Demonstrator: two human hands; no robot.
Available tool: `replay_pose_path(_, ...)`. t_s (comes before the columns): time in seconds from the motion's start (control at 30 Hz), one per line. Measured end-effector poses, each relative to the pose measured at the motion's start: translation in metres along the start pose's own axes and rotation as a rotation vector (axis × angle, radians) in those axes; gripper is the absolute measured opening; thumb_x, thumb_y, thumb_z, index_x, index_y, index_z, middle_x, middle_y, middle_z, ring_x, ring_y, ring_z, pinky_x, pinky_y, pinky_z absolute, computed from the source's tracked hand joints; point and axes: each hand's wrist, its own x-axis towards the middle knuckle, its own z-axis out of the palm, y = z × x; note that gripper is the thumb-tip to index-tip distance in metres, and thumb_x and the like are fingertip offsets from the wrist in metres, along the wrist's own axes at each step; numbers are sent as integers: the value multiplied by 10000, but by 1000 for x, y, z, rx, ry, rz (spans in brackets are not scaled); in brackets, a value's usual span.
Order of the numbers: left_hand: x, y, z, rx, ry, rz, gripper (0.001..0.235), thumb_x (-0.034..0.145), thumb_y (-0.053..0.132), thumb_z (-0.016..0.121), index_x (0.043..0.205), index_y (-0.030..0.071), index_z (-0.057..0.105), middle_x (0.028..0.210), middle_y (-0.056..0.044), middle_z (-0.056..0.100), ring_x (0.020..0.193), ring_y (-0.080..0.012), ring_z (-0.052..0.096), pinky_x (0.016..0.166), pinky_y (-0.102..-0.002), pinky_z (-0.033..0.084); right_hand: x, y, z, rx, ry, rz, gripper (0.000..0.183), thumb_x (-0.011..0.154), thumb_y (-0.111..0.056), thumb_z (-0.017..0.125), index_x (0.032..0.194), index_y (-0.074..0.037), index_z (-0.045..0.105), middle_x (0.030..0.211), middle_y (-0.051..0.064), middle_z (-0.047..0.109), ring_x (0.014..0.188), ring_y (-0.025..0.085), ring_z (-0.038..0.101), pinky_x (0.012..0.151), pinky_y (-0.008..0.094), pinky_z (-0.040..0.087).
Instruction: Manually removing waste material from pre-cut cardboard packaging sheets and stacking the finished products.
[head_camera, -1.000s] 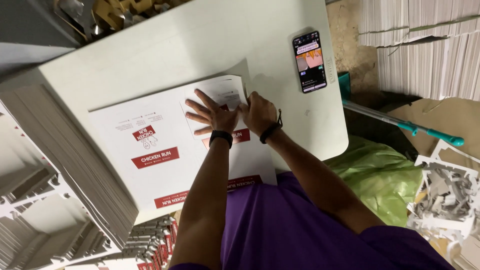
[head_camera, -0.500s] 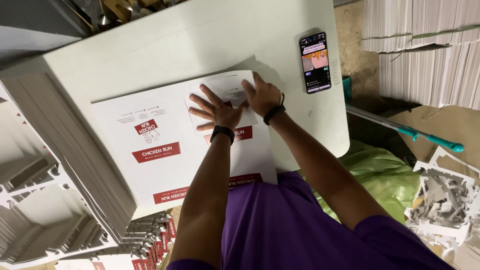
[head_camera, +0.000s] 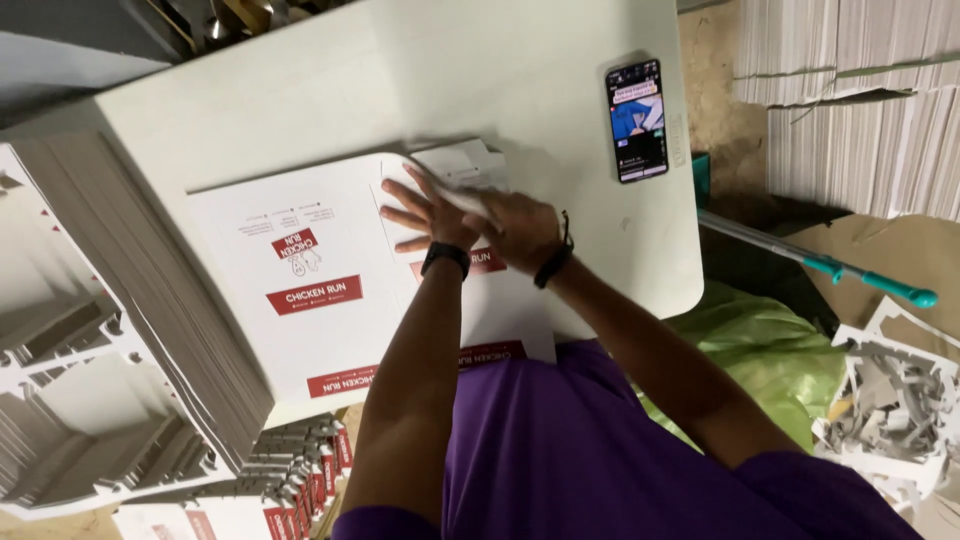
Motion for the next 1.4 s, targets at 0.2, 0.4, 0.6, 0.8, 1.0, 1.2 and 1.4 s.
replay_pose_path(0.2, -35, -8, -40, -48, -60, 177, 1380, 836, 587, 849, 1611, 298, -256, 1623, -214, -375, 1429, -574, -347, 1016, -891, -81, -9, 75, 40, 612, -279, 695, 587, 984, -718, 566, 950, -151, 712, 840, 41, 696, 837, 237, 680, 761, 426, 514)
replay_pose_path(0.4, -49, -38, -18, 231, -150, 393, 1521, 556, 647, 928, 1661, 383, -83, 1679, -118, -303, 1482, -481, -318, 1071, -796, -174, -20, 55, 37, 791, -161, 607, 519, 982, -638, 640, 849, -148, 743, 772, 69, 682, 731, 174, 653, 696, 358, 500)
replay_pose_path(0.6, -49, -30, -15, 366, -171, 291, 1413, 642, 678, 868, 1665, 348, -49, 1656, -128, -337, 1456, -486, -355, 1054, -821, -170, -32, 42, 41, 728, -174, 475, 395, 1048, -334, 567, 975, 34, 691, 893, 279, 710, 877, 409, 717, 803, 535, 547)
replay_pose_path(0.8, -41, -36, -13, 313, -189, 297, 1438, 668, 693, 882, 1626, 437, -159, 1675, -110, -304, 1474, -477, -326, 1057, -822, -162, -23, 33, 36, 886, -169, 698, 748, 1057, -634, 207, 737, -125, 652, 574, 30, 599, 618, 178, 657, 668, 304, 524)
replay_pose_path(1.0, -44, -32, -21, 284, -248, 286, 1392, 700, 717, 865, 1644, 420, -113, 1667, -84, -330, 1474, -434, -360, 1069, -793, -197, -18, 32, 24, 988, -191, 795, 829, 1020, -762, 345, 593, -92, 580, 428, 51, 481, 364, 148, 504, 436, 285, 449)
replay_pose_path(1.2, -48, -31, -30, 326, -278, 284, 1370, 661, 719, 874, 1670, 331, 32, 1654, -89, -334, 1465, -429, -372, 1140, -780, -135, -12, 19, 12, 927, -345, 971, 750, 1080, -607, 361, 646, -35, 581, 428, 78, 471, 340, 209, 519, 408, 312, 447)
replay_pose_path(1.4, -44, -33, -26, 322, -266, 291, 1276, 699, 704, 860, 1670, 311, 132, 1651, -84, -335, 1462, -433, -370, 1136, -792, -133, -17, 10, 3, 925, -327, 1039, 785, 1052, -653, 406, 611, -26, 576, 412, 86, 412, 306, 224, 464, 372, 336, 438)
